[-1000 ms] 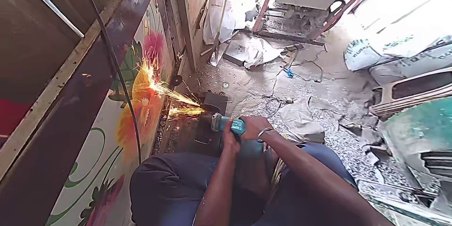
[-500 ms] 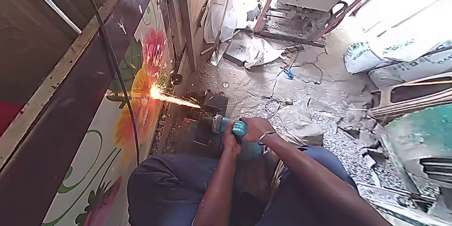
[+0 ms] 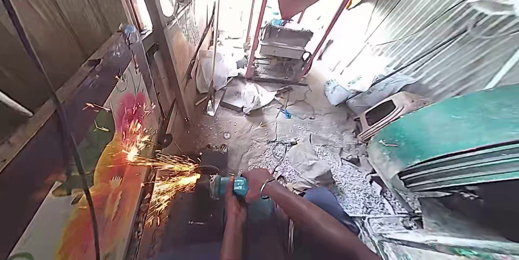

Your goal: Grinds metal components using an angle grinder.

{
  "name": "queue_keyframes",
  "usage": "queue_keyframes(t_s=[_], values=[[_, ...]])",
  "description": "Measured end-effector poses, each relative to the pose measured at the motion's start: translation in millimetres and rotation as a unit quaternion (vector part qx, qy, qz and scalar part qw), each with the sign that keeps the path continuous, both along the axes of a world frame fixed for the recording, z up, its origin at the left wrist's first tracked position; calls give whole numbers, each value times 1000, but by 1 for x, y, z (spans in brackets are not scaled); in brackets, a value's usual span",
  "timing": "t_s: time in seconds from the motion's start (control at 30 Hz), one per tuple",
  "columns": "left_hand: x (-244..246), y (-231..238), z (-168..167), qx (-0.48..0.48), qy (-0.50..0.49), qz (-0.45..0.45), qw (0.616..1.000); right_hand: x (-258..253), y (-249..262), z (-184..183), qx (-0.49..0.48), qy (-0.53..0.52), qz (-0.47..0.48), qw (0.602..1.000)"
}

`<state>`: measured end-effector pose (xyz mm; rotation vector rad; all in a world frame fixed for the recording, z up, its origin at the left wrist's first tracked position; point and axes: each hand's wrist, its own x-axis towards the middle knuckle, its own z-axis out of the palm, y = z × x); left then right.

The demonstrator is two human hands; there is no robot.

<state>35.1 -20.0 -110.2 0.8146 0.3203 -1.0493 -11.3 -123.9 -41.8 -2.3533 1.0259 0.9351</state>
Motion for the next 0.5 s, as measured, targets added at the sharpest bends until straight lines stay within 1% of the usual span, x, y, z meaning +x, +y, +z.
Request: queue_keyframes(t_s=[0.13,0.4,0.5], values=[[-2,-2,-6,5,-4,-1,1000,-2,-1,-2,-2,-7,-2,1000],[-8,10,-7,-13,-8,-13,1000,-10,15,11,-38,-2,8,999],[-8,9,-9,-10,-5,-16,1000,-11,17,11,-44,1,8,999]])
